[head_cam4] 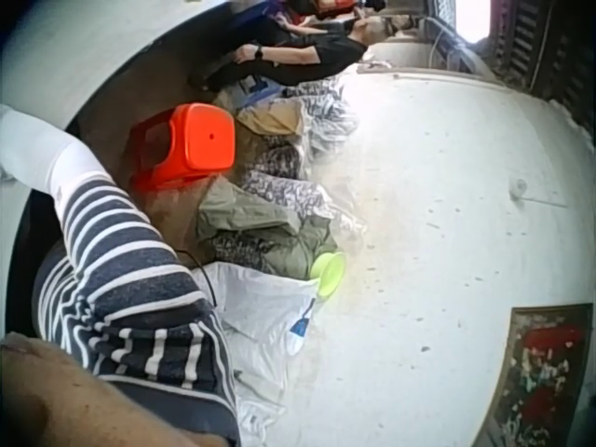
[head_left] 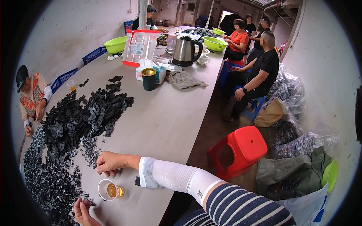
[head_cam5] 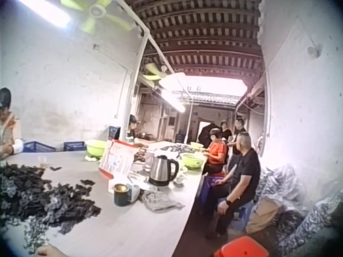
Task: Sort and assemble small plastic and metal components at a workshop table.
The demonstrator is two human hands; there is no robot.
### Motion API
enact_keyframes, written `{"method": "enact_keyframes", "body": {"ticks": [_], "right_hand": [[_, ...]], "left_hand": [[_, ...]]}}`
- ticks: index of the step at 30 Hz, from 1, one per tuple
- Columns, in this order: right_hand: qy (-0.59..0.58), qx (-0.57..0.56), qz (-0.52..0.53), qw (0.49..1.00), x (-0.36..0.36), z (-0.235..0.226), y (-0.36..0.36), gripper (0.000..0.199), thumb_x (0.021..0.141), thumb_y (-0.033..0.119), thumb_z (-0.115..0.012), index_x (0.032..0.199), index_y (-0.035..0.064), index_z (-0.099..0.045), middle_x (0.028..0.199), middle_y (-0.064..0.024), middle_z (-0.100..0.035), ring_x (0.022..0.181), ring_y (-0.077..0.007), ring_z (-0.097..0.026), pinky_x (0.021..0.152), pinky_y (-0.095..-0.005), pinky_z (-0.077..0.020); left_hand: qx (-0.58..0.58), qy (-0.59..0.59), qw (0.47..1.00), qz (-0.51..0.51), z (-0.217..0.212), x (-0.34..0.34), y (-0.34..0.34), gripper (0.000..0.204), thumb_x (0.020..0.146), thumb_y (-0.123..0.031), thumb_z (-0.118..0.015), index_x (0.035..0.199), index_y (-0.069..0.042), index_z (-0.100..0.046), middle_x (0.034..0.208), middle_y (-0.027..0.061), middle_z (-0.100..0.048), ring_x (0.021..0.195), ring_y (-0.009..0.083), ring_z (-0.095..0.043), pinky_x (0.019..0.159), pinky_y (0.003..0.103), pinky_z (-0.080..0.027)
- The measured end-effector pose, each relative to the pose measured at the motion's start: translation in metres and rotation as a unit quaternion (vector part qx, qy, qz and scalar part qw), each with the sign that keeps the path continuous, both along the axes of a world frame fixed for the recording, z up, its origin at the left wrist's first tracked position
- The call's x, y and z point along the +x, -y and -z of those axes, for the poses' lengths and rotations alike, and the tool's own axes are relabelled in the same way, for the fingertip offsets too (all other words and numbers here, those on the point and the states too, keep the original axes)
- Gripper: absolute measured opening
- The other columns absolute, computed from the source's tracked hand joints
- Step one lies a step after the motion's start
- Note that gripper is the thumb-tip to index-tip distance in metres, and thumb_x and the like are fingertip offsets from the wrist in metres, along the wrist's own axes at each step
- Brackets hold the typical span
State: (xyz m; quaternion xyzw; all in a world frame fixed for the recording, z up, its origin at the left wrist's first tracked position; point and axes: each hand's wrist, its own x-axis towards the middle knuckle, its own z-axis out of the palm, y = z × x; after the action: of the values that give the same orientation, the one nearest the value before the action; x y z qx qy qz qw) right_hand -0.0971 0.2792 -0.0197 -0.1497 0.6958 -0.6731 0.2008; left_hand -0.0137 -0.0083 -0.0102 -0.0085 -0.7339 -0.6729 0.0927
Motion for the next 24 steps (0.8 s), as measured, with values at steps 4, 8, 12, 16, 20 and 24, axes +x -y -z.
{"method": "enact_keyframes", "body": {"ticks": [4,8,12,16,20,24], "right_hand": [[0.005,-0.009,0.004,1.0,0.0,-0.001,0.001,0.017,0.082,0.019,-0.061,0.079,0.0034,-0.066,0.061,-0.0075,-0.065,0.041,-0.0126,-0.056,0.035,-0.0264,-0.0413],[-0.005,-0.002,-0.001,1.0,-0.002,0.005,0.001,0.019,0.084,0.023,-0.063,0.082,0.0045,-0.066,0.063,-0.0063,-0.065,0.042,-0.011,-0.055,0.036,-0.0261,-0.0412],[-0.006,-0.006,0.002,1.0,0.002,0.006,0.001,0.019,0.084,0.023,-0.063,0.082,0.0042,-0.066,0.063,-0.0064,-0.065,0.042,-0.0113,-0.055,0.036,-0.0264,-0.0417],[-0.004,0.001,0.003,1.0,0.003,0.002,0.001,0.019,0.084,0.023,-0.063,0.081,0.0042,-0.066,0.063,-0.0064,-0.065,0.042,-0.0113,-0.055,0.037,-0.0265,-0.0419],[-0.004,-0.003,0.004,1.0,0.001,0.003,0.002,0.019,0.085,0.023,-0.063,0.082,0.004,-0.066,0.063,-0.0064,-0.065,0.042,-0.0108,-0.055,0.036,-0.0263,-0.0411],[0.002,-0.001,-0.006,1.0,0.002,0.0,0.007,0.02,0.085,0.024,-0.064,0.084,0.0038,-0.067,0.063,-0.0058,-0.065,0.043,-0.0099,-0.055,0.038,-0.025,-0.0396]], "left_hand": [[0.007,-0.001,1.0,0.001,-0.002,0.001,-0.001,0.024,0.094,-0.007,-0.056,0.113,0.006,-0.063,0.102,0.0164,-0.067,0.088,0.0234,-0.065,0.077,0.032,-0.055],[-0.007,0.004,1.0,-0.005,-0.003,0.003,-0.004,0.024,0.094,-0.007,-0.057,0.113,0.006,-0.063,0.102,0.0159,-0.067,0.088,0.0228,-0.065,0.077,0.031,-0.055],[-0.012,0.004,1.0,-0.007,-0.004,0.005,-0.005,0.024,0.094,-0.007,-0.057,0.113,0.006,-0.063,0.102,0.0155,-0.067,0.088,0.0222,-0.064,0.077,0.031,-0.054],[-0.001,0.009,1.0,-0.006,-0.007,0.007,-0.007,0.024,0.094,-0.008,-0.057,0.112,0.006,-0.063,0.101,0.0154,-0.067,0.088,0.022,-0.064,0.077,0.031,-0.054],[0.006,0.017,1.0,-0.01,-0.007,0.005,-0.007,0.024,0.092,-0.009,-0.06,0.112,0.005,-0.064,0.101,0.0155,-0.067,0.088,0.0223,-0.065,0.078,0.031,-0.054],[-0.005,0.004,1.0,-0.002,0.011,0.001,0.01,0.022,0.098,-0.015,-0.054,0.114,-0.001,-0.062,0.09,0.0024,-0.063,0.081,0.009,-0.058,0.076,0.023,-0.048]]}}
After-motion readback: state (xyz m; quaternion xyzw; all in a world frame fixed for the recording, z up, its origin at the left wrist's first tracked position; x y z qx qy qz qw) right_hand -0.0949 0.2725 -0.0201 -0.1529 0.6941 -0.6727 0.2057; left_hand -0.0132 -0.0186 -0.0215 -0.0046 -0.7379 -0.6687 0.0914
